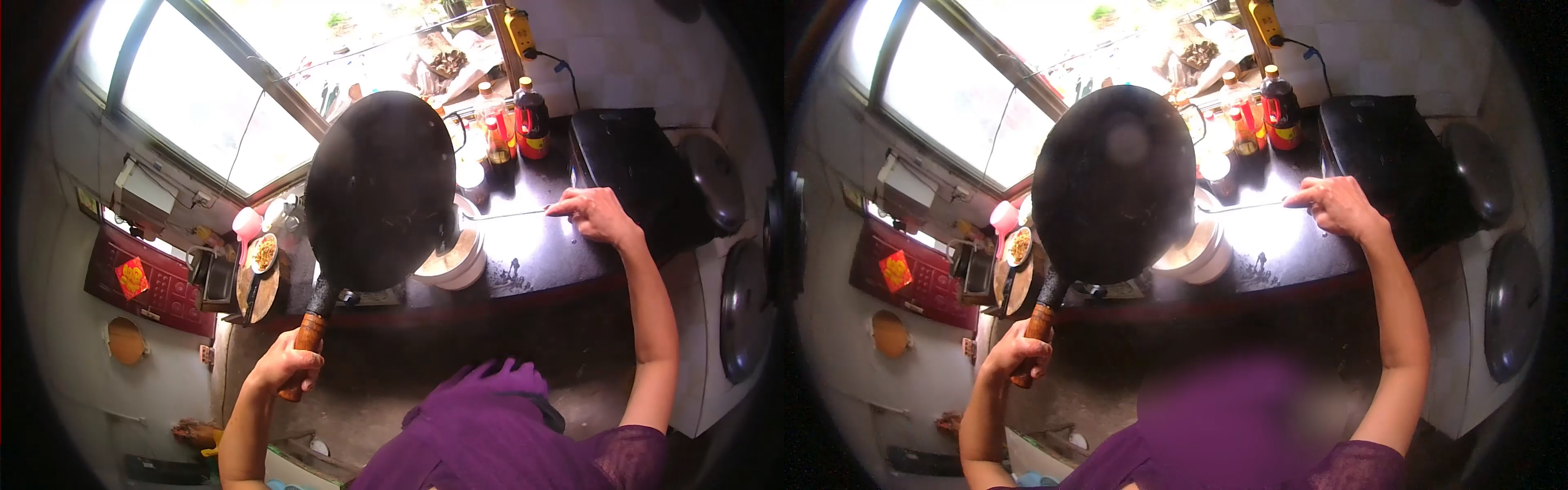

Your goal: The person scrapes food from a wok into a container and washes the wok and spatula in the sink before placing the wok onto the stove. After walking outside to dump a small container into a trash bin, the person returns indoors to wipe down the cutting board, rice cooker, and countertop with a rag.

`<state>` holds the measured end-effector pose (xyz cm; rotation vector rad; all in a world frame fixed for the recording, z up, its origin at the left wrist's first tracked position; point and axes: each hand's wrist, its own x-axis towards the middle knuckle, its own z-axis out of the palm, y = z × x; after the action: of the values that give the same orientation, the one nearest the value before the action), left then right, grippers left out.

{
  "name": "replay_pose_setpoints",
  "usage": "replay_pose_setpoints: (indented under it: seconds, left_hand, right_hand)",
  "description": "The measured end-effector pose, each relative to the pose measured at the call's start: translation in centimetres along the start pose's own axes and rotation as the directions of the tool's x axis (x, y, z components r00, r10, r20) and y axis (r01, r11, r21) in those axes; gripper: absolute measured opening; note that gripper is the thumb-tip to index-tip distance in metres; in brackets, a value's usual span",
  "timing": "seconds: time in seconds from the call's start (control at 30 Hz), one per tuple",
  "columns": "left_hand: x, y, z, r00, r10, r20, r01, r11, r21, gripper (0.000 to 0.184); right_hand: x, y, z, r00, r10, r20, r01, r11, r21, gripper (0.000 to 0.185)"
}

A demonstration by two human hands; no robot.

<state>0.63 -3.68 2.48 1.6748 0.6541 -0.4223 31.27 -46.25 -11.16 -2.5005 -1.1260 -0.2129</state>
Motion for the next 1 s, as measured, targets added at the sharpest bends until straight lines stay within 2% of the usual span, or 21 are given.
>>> replay_pose_setpoints:
  seconds: [0.03, 0.13, 0.17, 0.27, 0.3, 0.33, 0.4, 0.5, 0.63, 0.83, 0.93, 1.0]
  left_hand:
    - [0.0, 0.0, 0.0, 1.000, -0.004, -0.001, 0.004, 1.000, 0.000, 0.026]
    - [0.0, -0.1, -0.2, 1.000, -0.007, 0.000, 0.007, 1.000, -0.003, 0.025]
    - [0.0, 0.0, -0.1, 1.000, -0.003, 0.005, 0.003, 1.000, -0.002, 0.025]
    - [0.0, -0.2, 0.1, 1.000, -0.001, 0.010, 0.001, 1.000, 0.002, 0.025]
    - [0.0, -0.2, 0.0, 1.000, -0.002, 0.007, 0.002, 1.000, 0.006, 0.025]
    - [-0.1, -0.1, -0.2, 1.000, -0.006, 0.008, 0.006, 1.000, 0.009, 0.025]
    - [0.0, -0.2, -0.2, 1.000, -0.010, 0.014, 0.010, 1.000, -0.001, 0.025]
    - [-0.3, 0.2, 0.3, 1.000, -0.002, -0.004, 0.002, 1.000, 0.025, 0.025]
    - [-0.2, 0.1, 0.1, 1.000, 0.011, 0.006, -0.011, 1.000, 0.016, 0.025]
    - [-0.1, -0.1, -0.2, 0.999, 0.034, 0.027, -0.034, 0.999, 0.004, 0.026]
    - [0.0, -0.4, -0.3, 1.000, 0.030, 0.005, -0.030, 1.000, 0.008, 0.026]
    - [-0.2, -0.2, -0.1, 1.000, 0.023, 0.017, -0.022, 0.998, -0.055, 0.026]
  right_hand:
    - [-0.4, -0.4, -0.3, 1.000, 0.001, -0.026, -0.002, 1.000, -0.019, 0.035]
    - [-1.0, -1.8, 0.3, 0.992, 0.091, -0.082, -0.084, 0.992, 0.090, 0.034]
    - [-0.9, -2.6, 1.5, 0.989, 0.094, -0.115, -0.073, 0.981, 0.182, 0.036]
    - [0.2, -5.8, 5.3, 0.992, 0.067, -0.111, -0.042, 0.976, 0.213, 0.041]
    - [0.3, -6.2, 8.0, 0.984, 0.050, -0.169, -0.009, 0.971, 0.238, 0.041]
    - [0.2, -7.3, 8.5, 0.986, 0.044, -0.163, -0.023, 0.991, 0.132, 0.041]
    - [-1.2, -8.2, 7.8, 0.985, 0.075, -0.153, -0.054, 0.989, 0.138, 0.041]
    - [-4.6, -8.1, 4.8, 0.981, 0.181, -0.075, -0.180, 0.983, 0.027, 0.040]
    - [-6.2, -10.2, -1.2, 0.976, 0.216, 0.017, -0.214, 0.974, -0.069, 0.038]
    - [-3.7, -10.5, 3.0, 0.966, 0.217, -0.144, -0.209, 0.976, 0.066, 0.037]
    - [-3.4, -10.5, 3.4, 0.972, 0.213, -0.099, -0.209, 0.977, 0.042, 0.037]
    - [-4.6, -10.8, 0.7, 0.973, 0.218, -0.074, -0.219, 0.976, -0.010, 0.036]
